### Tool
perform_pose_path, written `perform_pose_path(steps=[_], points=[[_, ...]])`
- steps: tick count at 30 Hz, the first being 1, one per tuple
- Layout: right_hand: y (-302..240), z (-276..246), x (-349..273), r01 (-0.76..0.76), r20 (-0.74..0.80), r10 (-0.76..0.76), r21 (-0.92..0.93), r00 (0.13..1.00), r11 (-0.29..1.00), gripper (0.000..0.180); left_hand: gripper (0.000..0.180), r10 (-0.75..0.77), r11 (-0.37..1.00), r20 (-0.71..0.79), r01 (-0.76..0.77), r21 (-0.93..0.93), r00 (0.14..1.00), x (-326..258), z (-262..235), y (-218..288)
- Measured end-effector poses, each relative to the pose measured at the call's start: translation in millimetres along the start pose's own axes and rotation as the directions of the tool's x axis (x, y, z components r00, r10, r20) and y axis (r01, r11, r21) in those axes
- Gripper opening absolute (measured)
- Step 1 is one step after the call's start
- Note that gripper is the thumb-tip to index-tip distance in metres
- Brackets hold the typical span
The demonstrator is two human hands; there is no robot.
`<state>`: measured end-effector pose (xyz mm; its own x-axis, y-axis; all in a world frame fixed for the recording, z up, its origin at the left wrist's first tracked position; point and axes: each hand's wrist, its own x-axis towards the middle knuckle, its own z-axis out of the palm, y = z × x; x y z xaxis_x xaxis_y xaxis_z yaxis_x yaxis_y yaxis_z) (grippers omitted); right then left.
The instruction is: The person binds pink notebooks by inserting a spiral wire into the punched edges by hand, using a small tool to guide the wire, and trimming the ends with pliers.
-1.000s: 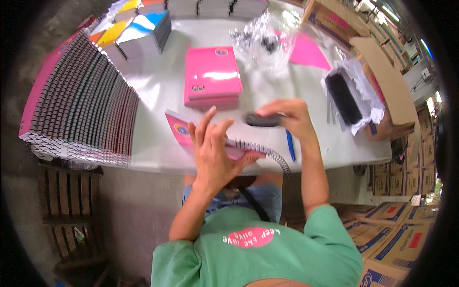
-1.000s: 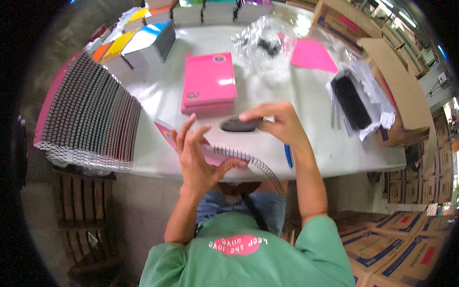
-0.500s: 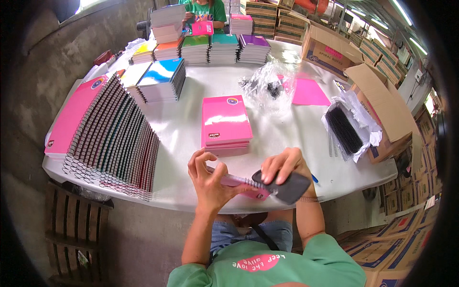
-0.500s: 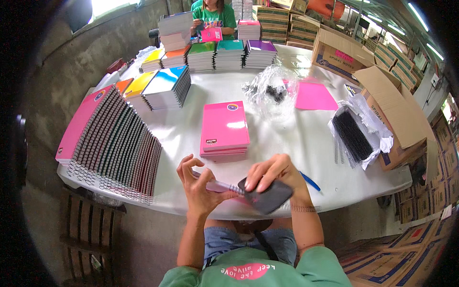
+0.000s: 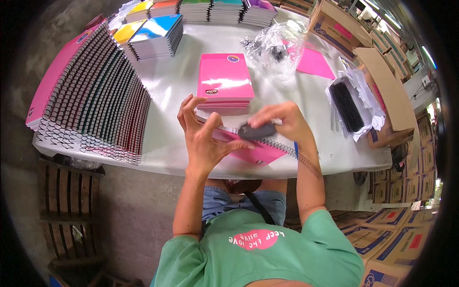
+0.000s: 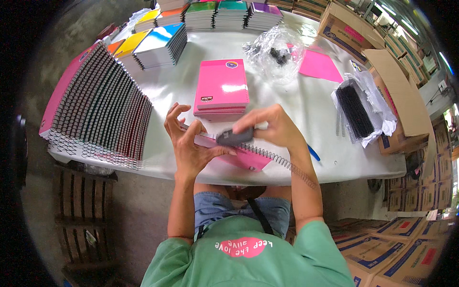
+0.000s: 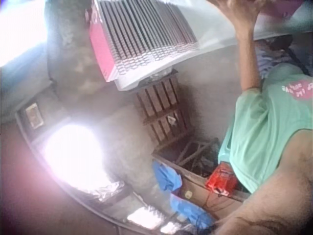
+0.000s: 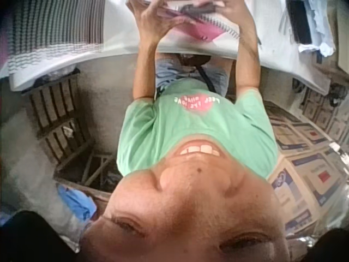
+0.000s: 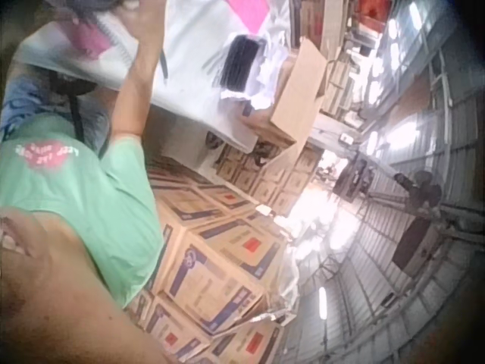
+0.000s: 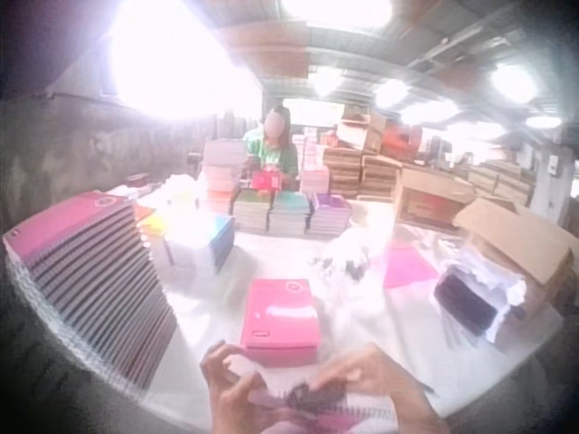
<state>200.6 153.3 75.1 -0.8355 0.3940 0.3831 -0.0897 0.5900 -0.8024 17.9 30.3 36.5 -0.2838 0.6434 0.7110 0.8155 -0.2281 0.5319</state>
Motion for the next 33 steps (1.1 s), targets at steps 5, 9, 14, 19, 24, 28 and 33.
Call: perform_pose_path(steps=[5, 9, 14, 19, 24, 28, 33], points=[[-3.5, 12.4, 4.3, 0.130, -0.024, -0.130, 0.329, 0.991, 0.935, 0.027, 0.066, -0.076, 0.994, 0.003, 0.076, -0.080, 0.997, 1.2, 3.0, -6.6], [6.3, 10.5, 2.7, 0.023, -0.270, 0.033, 0.201, 0.962, 0.979, 0.030, 0.067, -0.102, 0.980, -0.038, 0.094, -0.178, 0.994, 1.2, 5.0, -7.3], [10.0, 19.6, 13.2, -0.197, -0.122, 0.207, 0.094, 0.971, 0.976, 0.028, 0.070, -0.110, 0.979, -0.114, 0.087, -0.184, 0.987, -11.7, 12.1, -11.4], [4.5, 25.5, 5.5, 0.034, -0.082, -0.007, 0.331, 0.997, 0.943, 0.024, 0.079, -0.100, 0.987, -0.221, 0.069, -0.145, 0.970, -31.3, 18.2, -15.8], [-5.2, 10.6, 9.4, 0.205, -0.189, -0.136, 0.411, 0.972, 0.888, 0.026, 0.076, -0.200, 0.951, -0.174, 0.148, -0.272, 0.964, -28.2, 14.7, -9.0], [-10.5, -40.6, -32.2, -0.212, -0.471, 0.195, 0.017, 0.860, 0.977, 0.018, 0.049, -0.075, 0.988, -0.132, 0.055, -0.146, 0.988, -25.2, 7.9, -6.7], [-88.0, -31.4, -28.2, 0.135, -0.908, -0.110, -0.059, 0.405, 0.989, 0.028, 0.044, -0.110, 0.989, -0.194, 0.087, -0.122, 0.975, -24.6, 18.0, 9.0]])
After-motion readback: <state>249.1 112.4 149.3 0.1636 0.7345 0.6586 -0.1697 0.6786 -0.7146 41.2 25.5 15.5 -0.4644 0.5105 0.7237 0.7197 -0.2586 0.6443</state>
